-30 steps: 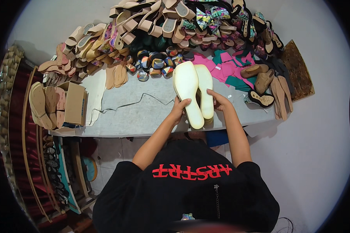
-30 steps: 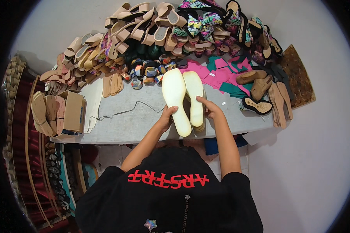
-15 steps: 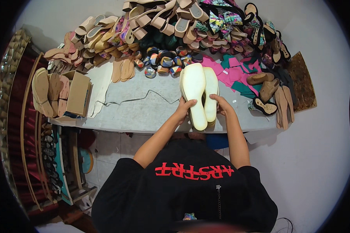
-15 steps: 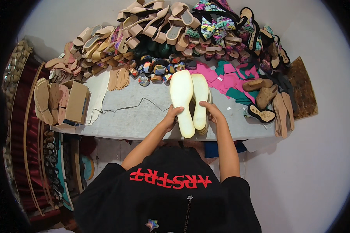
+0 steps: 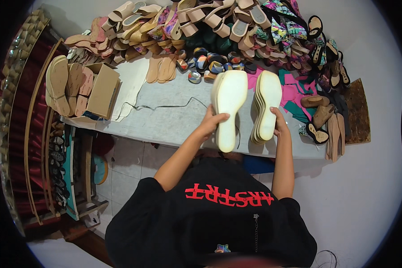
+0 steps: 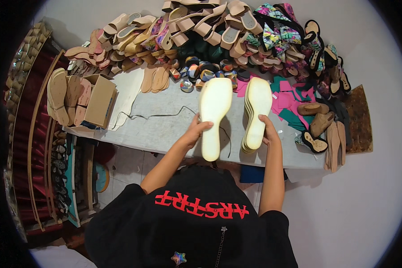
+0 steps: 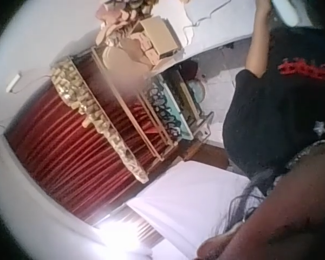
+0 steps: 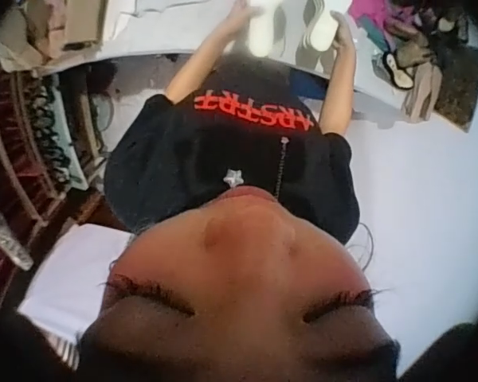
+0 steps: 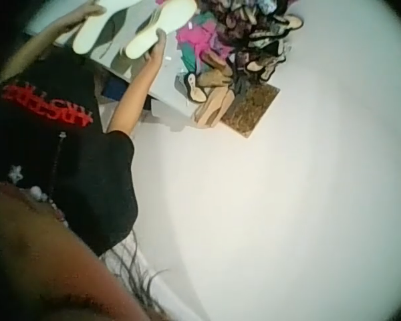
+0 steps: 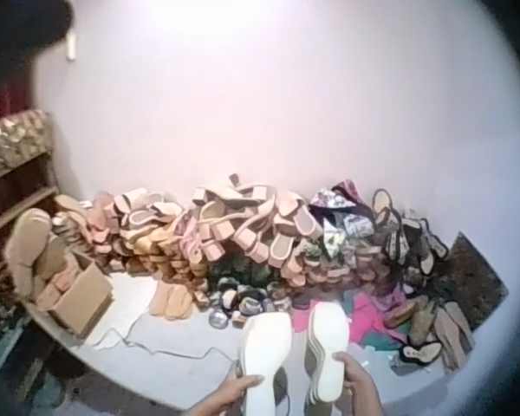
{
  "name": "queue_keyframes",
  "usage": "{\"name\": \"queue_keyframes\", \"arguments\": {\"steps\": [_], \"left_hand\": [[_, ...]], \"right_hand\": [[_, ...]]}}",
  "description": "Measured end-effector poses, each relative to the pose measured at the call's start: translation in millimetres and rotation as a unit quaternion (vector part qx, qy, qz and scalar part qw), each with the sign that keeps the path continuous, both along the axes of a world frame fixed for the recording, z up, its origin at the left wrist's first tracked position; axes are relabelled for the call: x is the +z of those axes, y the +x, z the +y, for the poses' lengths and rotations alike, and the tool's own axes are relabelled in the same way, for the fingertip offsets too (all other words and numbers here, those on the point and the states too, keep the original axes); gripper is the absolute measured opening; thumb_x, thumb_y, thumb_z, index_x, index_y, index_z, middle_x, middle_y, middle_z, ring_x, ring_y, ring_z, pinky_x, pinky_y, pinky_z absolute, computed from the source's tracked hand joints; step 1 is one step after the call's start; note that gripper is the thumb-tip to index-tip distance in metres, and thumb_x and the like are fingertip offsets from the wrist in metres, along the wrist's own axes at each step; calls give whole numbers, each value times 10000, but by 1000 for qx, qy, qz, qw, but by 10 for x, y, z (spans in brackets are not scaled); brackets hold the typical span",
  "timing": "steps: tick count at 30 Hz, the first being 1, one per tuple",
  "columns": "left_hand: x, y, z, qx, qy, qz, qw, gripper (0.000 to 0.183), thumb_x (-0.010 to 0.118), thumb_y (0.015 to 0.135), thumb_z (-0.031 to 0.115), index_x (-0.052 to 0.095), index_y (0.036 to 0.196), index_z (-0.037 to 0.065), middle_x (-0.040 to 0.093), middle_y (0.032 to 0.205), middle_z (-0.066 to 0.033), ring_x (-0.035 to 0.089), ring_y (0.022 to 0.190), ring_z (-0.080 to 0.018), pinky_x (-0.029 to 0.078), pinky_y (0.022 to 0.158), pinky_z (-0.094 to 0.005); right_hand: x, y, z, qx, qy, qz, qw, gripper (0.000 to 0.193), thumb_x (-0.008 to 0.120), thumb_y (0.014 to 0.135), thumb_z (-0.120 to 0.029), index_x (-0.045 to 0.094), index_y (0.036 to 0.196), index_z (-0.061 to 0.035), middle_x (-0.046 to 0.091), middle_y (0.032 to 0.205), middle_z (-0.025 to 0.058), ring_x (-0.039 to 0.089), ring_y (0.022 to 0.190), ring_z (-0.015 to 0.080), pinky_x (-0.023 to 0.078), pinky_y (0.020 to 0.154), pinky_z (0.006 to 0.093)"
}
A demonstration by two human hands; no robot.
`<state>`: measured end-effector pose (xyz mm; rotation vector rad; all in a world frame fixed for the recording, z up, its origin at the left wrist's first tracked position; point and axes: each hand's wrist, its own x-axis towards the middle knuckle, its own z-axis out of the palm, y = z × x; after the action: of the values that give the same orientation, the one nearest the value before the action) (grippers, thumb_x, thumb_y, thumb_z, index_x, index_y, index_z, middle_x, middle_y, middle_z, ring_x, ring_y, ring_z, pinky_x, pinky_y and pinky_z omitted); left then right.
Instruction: The recorder bundles and ties together a stack of shoe soles.
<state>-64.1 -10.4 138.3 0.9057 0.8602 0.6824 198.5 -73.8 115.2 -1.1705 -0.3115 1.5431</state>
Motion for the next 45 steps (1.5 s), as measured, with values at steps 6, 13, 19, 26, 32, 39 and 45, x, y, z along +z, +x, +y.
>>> {"name": "queue_keyframes", "arguments": {"steps": [6,13,19,26,32,39,45], "left_hand": [[-69,-926,360,105,77,100,987,1040,716,584,218,23,1301,-79,383,1173,-276,453,1064,-312,412,863,-374],[87,-1515,685,129,123,563,807,1159,706,488,387,34,1326,-48,332,1213,-300,338,1133,-403,245,953,-478],[-177,-1748,863,140,147,606,769,1171,713,471,420,53,1338,-7,372,1157,-263,347,1088,-368,237,914,-460],[-297,-1811,947,132,171,611,761,1201,732,469,445,36,1342,3,384,1091,-232,363,1010,-333,243,880,-431],[-383,-1782,978,115,186,622,752,1226,740,467,496,33,1341,7,380,1072,-233,366,966,-320,242,850,-415],[-471,-1753,974,109,201,632,741,1295,723,441,602,19,1338,-13,369,1069,-230,355,935,-305,235,818,-414],[-427,-1784,973,48,203,605,768,1338,678,423,691,8,1333,-25,350,1119,-255,353,993,-322,256,830,-427]], "right_hand": [[54,-827,398,20,56,-166,984,723,642,671,-295,283,1210,26,494,1016,164,558,833,251,500,655,347],[9,-2014,783,5,-85,-399,913,1214,710,510,-437,-39,1312,83,286,1207,390,302,1159,447,267,971,447],[225,-2656,955,45,-253,-561,787,1164,708,528,-420,-18,1345,-19,249,1235,353,293,1151,451,297,912,530],[247,-2954,1136,24,-318,-604,730,1151,721,529,-414,0,1349,-51,299,1198,296,332,1109,406,325,861,537],[179,-3110,1183,21,-328,-619,713,1145,720,537,-414,2,1345,-37,314,1166,292,346,1080,400,332,840,526],[42,-3181,1212,7,-331,-649,685,1190,734,517,-456,-6,1345,-27,327,1142,285,350,1059,392,332,809,535],[58,-3213,1188,18,-324,-655,683,1285,742,461,-551,-30,1351,-37,304,1180,304,353,1078,401,346,804,540]]}}
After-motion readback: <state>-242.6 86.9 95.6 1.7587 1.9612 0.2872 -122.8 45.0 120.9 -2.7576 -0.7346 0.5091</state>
